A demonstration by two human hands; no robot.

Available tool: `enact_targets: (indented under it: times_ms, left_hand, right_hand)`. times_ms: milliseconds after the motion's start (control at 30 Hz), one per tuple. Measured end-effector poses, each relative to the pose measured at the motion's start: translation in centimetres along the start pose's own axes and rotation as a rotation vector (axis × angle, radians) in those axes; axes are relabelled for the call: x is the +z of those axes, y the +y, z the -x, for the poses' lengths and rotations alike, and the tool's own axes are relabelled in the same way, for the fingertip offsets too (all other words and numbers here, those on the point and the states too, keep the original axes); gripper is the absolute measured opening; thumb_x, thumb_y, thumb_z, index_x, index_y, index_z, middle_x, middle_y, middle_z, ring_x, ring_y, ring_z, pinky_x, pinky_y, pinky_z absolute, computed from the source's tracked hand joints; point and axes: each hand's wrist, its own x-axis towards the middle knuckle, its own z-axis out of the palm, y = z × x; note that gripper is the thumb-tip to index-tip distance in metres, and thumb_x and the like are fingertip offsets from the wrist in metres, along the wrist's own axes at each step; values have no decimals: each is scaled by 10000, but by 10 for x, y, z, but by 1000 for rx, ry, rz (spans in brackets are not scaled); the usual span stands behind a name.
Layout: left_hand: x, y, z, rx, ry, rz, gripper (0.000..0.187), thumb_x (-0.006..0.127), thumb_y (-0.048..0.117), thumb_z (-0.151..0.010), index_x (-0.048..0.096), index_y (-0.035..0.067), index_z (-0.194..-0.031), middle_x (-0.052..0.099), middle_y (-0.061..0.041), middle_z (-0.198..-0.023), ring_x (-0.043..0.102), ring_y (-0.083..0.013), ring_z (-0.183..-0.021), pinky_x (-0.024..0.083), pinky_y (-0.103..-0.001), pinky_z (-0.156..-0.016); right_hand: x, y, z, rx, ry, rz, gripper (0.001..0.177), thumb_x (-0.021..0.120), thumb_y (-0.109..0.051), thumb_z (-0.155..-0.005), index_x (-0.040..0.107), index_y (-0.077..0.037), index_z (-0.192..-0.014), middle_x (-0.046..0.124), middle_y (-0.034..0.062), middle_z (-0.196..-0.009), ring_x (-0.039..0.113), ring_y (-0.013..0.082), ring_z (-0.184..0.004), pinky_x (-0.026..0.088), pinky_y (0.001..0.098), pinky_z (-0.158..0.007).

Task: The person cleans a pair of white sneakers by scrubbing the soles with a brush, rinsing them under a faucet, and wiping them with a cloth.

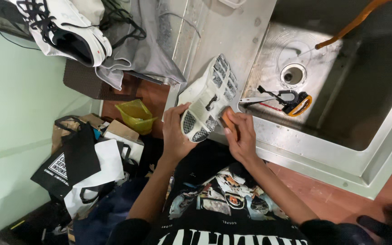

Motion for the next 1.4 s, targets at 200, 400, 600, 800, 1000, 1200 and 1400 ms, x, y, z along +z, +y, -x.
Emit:
enact_targets:
  times_ms: [200, 400, 600, 800, 1000, 1200, 1400]
  left_hand:
    - [5, -5, -5, 33, -1, -31, 812, 984, 195, -631, 637, 61, -1352, 653, -104, -1268, 625, -375, -1244, 467, -497, -1131]
    - [-6, -3, -5, -25, -36, 8, 904, 1009, 174, -551, 618, 74, -1361, 646, -92, -1299, 616, -360, -1287, 485, -492, -1136]
    - [-16, 7, 12, -4, -53, -15, 884, 1015, 186, -574, 634, 52, -1360, 642, -113, -1281, 612, -392, -1276, 468, -509, -1138]
    - [-21, -2, 34, -23, -52, 43, 865, 1015, 171, -656, 600, 44, -1404, 628, -124, -1313, 597, -380, -1279, 469, -527, -1141]
    - [-25, 3, 32, 2, -62, 36, 843, 1024, 182, -653, 616, 14, -1372, 636, -142, -1306, 605, -387, -1261, 483, -518, -1146]
    - [-46, 4, -6, -10, -221, -23, 962, 1005, 155, -645, 578, 69, -1503, 615, -114, -1291, 576, -375, -1246, 474, -528, -1111]
    - [-47, -1, -32, 153, -289, -140, 923, 924, 328, -658, 619, 172, -1516, 618, -48, -1180, 603, -269, -1048, 473, -410, -1015]
  right_hand:
    - [20, -36, -74, -84, 13, 7, 391, 761, -226, -1017, 727, -109, -1389, 658, 119, -1202, 727, 337, -921, 576, 458, -852]
    - [20, -23, -11, -39, 27, -35, 471, 730, -254, -1011, 685, -81, -1446, 620, 136, -1261, 710, 364, -1122, 565, 441, -969]
    - [19, 57, -47, 66, 134, 140, 396, 657, -177, -1098, 640, -34, -1467, 601, 221, -1215, 666, 517, -1132, 538, 596, -966]
    - [40, -33, -13, 84, 9, 104, 431, 759, -287, -1003, 694, -111, -1391, 607, 89, -1247, 695, 339, -1206, 542, 425, -1028]
    - [30, 27, -21, 275, 76, 83, 384, 629, -231, -1096, 618, -49, -1433, 564, 198, -1225, 649, 477, -1153, 502, 587, -997]
    - [32, 17, -2, 136, 101, 72, 427, 655, -197, -1082, 622, -62, -1486, 571, 144, -1314, 621, 383, -1315, 469, 488, -1144]
    - [47, 33, -122, 125, 106, -40, 406, 609, -306, -1166, 594, -193, -1556, 581, 104, -1321, 631, 374, -1318, 468, 533, -1133]
